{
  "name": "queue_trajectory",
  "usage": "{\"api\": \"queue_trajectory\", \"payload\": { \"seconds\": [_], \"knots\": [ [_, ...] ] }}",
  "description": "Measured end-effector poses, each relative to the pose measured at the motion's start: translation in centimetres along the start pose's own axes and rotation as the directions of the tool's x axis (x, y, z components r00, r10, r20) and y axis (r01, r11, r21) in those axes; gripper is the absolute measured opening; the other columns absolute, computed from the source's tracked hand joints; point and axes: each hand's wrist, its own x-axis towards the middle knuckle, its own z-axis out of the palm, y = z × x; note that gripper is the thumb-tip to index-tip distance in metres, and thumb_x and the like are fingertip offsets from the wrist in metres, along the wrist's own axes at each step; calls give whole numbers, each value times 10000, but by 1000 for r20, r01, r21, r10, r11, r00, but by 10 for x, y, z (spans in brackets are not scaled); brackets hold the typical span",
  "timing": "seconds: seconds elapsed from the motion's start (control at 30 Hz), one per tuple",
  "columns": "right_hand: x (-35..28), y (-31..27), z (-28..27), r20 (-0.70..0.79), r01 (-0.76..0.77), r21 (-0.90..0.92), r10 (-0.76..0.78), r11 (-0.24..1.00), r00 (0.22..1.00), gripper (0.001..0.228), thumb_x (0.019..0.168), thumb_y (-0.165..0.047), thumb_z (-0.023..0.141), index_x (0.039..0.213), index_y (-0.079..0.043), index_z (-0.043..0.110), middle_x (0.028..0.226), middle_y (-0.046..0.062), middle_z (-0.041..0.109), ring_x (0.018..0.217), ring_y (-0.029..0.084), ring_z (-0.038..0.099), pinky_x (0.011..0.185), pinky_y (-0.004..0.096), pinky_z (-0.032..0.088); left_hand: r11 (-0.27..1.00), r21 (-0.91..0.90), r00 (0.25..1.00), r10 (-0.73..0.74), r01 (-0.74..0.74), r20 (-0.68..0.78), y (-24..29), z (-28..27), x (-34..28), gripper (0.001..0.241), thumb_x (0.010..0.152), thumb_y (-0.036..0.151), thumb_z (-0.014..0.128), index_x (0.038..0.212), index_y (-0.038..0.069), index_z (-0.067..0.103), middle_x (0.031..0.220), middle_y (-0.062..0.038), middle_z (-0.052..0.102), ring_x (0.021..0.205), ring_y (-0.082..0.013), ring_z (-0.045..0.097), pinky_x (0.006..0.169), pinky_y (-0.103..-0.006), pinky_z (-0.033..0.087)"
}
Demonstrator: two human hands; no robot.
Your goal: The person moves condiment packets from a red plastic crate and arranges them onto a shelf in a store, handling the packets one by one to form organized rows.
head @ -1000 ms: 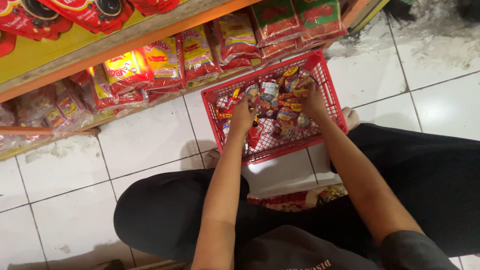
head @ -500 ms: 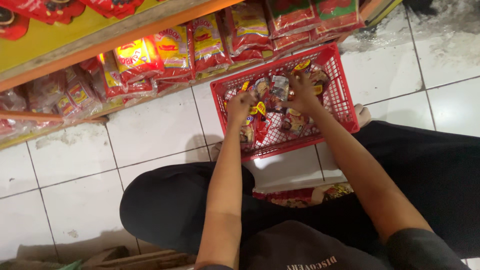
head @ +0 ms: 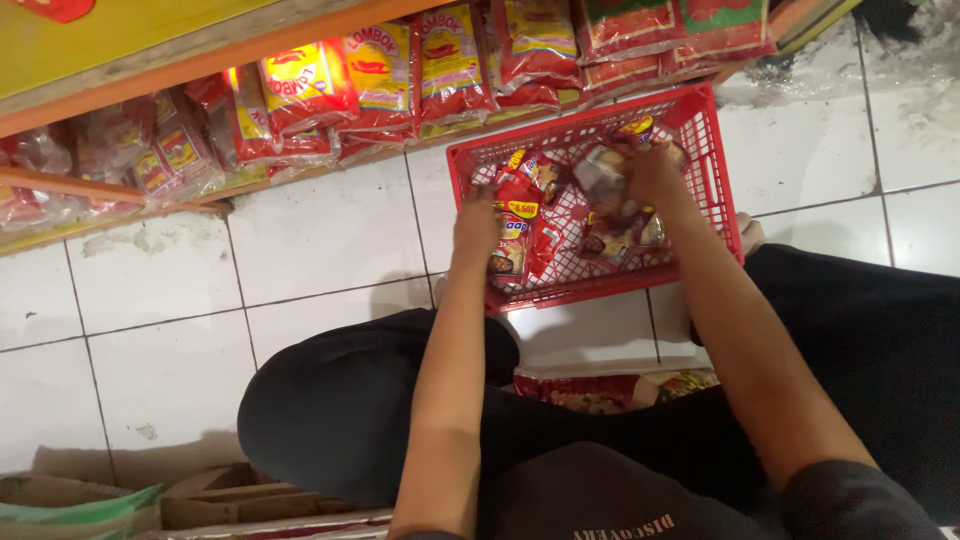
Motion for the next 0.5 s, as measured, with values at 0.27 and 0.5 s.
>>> {"api": "queue_trajectory", "payload": {
  "seconds": [0.27,0.5],
  "knots": [
    [-47,-106,-61,-367,522,153,-442,839,819,817,743,-434,887,1432,-152,549,1521,133,523,1410,360,456,1122,527,389,974,-187,987,-110,131,118,2,4,13,544,636,-13,862,1148,50,691,1071,-219,734,1012,-333,713,854,-410,573],
    [-48,-102,-82,66,399,485,-487,778,871,608,749,-387,851,1259,-116,658,1151,134,757,1079,307,732,954,452,564,651,-737,964,28,184,265,15,1,28,299,818,75,773,1105,20,713,943,-164,784,856,-208,748,754,-336,593]
  ]
}}
